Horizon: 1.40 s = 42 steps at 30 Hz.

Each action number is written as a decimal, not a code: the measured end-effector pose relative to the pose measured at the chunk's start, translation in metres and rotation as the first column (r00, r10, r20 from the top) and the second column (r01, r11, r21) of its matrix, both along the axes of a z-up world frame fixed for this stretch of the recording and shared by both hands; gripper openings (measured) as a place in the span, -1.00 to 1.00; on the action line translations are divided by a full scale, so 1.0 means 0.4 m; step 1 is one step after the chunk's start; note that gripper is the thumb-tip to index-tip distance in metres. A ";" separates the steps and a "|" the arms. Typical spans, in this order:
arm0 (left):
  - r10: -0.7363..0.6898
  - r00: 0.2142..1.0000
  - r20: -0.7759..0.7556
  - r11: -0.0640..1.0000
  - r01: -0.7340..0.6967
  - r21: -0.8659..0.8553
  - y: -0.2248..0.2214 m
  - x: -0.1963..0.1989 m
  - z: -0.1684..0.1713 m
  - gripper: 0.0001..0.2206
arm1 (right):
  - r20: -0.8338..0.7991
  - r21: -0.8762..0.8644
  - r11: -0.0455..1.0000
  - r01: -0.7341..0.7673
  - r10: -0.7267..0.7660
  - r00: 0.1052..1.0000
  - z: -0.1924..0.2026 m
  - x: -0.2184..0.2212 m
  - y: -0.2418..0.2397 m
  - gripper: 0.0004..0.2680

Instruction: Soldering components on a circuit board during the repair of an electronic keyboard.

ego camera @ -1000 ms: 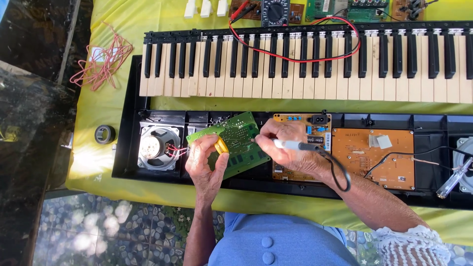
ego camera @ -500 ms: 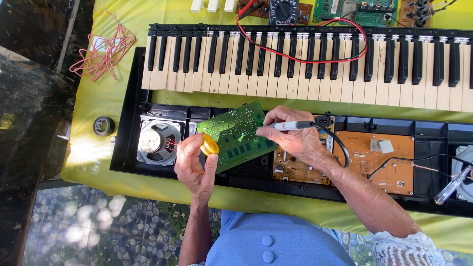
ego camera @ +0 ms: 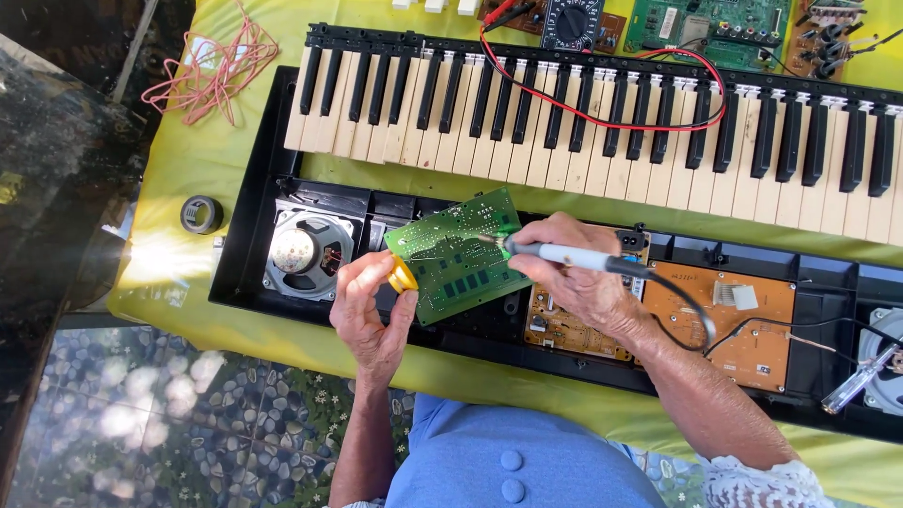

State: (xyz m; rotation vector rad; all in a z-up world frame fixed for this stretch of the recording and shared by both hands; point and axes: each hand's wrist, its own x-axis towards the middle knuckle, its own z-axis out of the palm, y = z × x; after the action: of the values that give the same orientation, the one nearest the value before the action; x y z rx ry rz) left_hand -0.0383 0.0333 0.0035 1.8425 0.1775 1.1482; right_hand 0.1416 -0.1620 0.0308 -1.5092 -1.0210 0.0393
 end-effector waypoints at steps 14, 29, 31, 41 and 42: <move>0.038 0.997 -0.074 0.995 -0.030 0.096 -0.014 0.027 -0.017 -0.69 | 0.078 -0.175 0.984 -0.028 0.042 0.996 -0.012 -0.029 0.003 -0.94; 0.088 0.994 0.063 0.995 -0.085 -0.055 -0.006 0.011 -0.054 -0.65 | 0.130 -0.072 0.997 -0.002 0.012 0.991 -0.049 -0.022 0.004 -0.93; 0.102 0.991 0.087 0.993 -0.096 -0.073 -0.004 0.004 -0.071 -0.64 | 0.103 -0.055 0.998 -0.002 0.008 0.995 -0.043 -0.019 -0.004 -0.93; 0.156 0.982 0.106 0.985 -0.146 -0.091 -0.011 -0.013 -0.086 -0.61 | 0.548 0.026 0.985 -0.169 0.127 0.827 -0.157 0.008 0.007 -0.90; 0.156 0.982 0.107 0.985 -0.147 -0.090 -0.015 -0.015 -0.079 -0.61 | 0.549 0.027 0.985 -0.169 0.127 0.826 -0.108 -0.010 0.023 -0.90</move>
State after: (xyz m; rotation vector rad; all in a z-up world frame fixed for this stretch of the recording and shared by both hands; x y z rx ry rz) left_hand -0.0443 0.0275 -0.0283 1.7095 0.2990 1.3283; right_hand 0.1375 -0.1530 -0.0122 -1.3953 -1.5801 -0.3383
